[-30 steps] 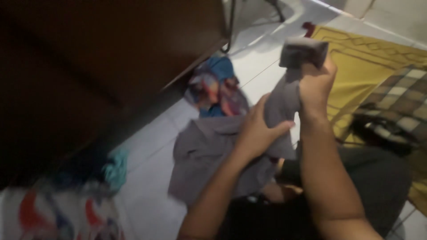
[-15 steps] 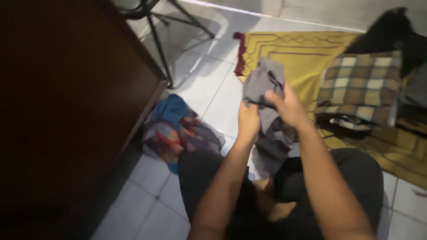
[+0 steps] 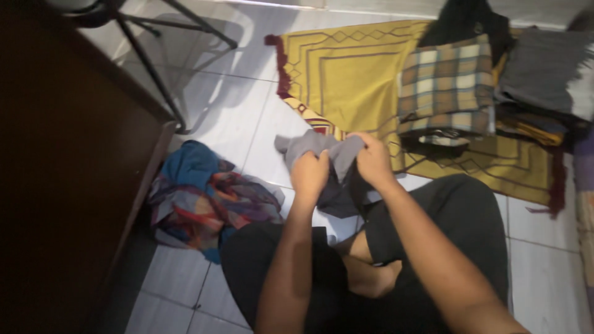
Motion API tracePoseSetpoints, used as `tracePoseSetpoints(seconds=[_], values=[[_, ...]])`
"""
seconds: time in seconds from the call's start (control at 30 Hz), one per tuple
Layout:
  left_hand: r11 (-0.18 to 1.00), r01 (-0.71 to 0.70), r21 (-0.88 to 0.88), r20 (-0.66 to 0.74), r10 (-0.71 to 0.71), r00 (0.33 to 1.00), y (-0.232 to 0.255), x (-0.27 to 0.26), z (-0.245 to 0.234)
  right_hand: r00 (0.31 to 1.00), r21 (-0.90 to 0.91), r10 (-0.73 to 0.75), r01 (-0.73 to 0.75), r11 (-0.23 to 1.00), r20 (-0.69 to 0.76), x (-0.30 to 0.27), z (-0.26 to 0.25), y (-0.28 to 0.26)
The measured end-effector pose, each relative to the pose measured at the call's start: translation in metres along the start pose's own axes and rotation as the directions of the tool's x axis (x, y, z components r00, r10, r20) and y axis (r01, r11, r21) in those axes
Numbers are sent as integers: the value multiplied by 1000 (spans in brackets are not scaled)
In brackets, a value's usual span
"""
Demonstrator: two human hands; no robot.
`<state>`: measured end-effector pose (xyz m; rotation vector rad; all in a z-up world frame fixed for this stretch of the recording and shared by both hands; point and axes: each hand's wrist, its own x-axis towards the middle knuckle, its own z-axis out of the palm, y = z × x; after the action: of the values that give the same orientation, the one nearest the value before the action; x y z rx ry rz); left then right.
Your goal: Folding various pieces of laundry and a prayer mat while sitting on the floor.
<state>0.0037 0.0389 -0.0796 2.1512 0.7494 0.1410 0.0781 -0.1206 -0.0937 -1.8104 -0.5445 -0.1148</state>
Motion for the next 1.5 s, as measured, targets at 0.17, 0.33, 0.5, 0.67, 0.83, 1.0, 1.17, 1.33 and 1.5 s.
tracePoseSetpoints(seconds=[0.17,0.33,0.5,0.67,0.83,1.0,1.17,1.33,1.5], values=[[848,-528,-42,-198,511,836,28,-39,-15,994,-146,106,-102,984,16,4,7,-22],[811,-548,-207,-110,537,836,4,-25,-4,975,-131,113,-88,987,192,0,2,-43],[869,-299,-393,-404,129,906,6,-22,-46,900,-369,137,28,929,414,8,4,-48],[783,-435,-444,-557,139,819,8,-29,-57,985,-569,137,-52,821,108,22,3,-62],[836,-392,-383,-655,53,754,-22,0,-66,938,-489,215,-59,870,270,36,-8,-104],[723,-358,-590,-623,-127,772,-46,19,-75,956,-792,232,0,610,179,46,-21,-69],[656,-469,-592,-701,-131,701,-67,34,-83,985,-681,1,-121,722,-175,53,-47,-22],[819,-245,-519,-599,-143,788,-133,86,-45,961,-467,-114,-18,884,-252,67,-61,41],[730,46,-681,-124,-177,976,-115,67,-39,900,-128,422,-409,903,105,61,-39,52]])
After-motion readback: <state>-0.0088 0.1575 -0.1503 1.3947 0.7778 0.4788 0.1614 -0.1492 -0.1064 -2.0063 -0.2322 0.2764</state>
